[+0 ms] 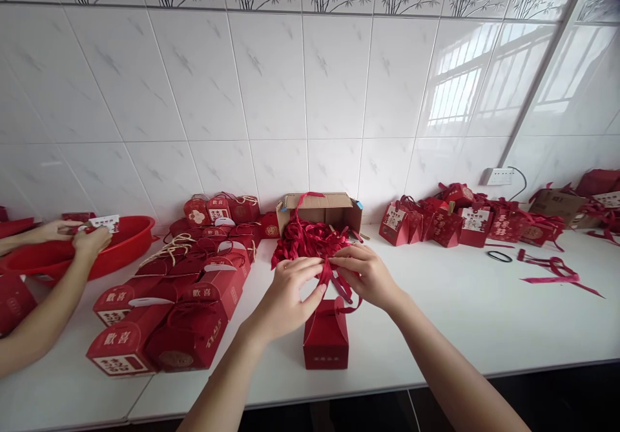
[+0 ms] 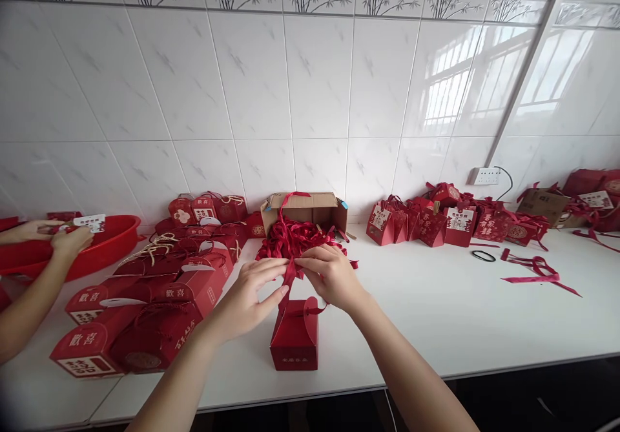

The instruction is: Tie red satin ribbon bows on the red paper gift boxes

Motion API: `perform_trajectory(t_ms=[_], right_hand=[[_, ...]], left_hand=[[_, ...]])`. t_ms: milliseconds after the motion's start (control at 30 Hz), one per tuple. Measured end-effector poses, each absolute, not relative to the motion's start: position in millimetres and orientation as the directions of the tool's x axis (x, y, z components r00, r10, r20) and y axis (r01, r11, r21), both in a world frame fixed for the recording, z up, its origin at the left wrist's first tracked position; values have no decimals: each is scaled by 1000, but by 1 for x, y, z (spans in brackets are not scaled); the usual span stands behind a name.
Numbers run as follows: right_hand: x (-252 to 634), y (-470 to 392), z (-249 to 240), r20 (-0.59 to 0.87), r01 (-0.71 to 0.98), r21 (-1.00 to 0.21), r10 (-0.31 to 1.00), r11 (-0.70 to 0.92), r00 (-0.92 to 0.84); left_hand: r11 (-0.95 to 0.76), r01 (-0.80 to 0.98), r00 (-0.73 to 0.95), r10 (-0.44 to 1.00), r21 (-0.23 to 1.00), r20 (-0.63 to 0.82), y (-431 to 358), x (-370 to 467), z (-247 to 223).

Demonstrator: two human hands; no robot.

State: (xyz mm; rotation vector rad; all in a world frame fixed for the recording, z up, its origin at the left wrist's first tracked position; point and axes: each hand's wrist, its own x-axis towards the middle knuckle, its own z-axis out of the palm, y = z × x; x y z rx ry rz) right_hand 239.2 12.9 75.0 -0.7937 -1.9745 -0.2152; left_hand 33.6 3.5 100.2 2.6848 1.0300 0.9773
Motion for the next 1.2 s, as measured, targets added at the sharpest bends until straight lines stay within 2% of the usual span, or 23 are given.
perform_trajectory(t_ms=[100,200,633,767,933,1200], right_hand=[[238,13,73,842,628,-174,445,758,-304],[237,12,73,851,631,-183,443,754,-282],[234,9,70,872,514,-334,466,790,-150],[234,7,69,861,449,-416,502,791,-87],[238,1,64,811,383,-534,585,753,-20],[265,-30,33,617,399,-766,750,504,239]], left_hand=[[-775,594,593,602,214,535,1,33,99],[-774,610,602,593,171,535,0,33,99],[-780,610,621,581,142,525,1,28,94],[-777,612,612,585,150,532,2,25,93],[-734,671,573,602,102,556,1,18,91],[-597,798,422,653,84,629,1,-15,58]])
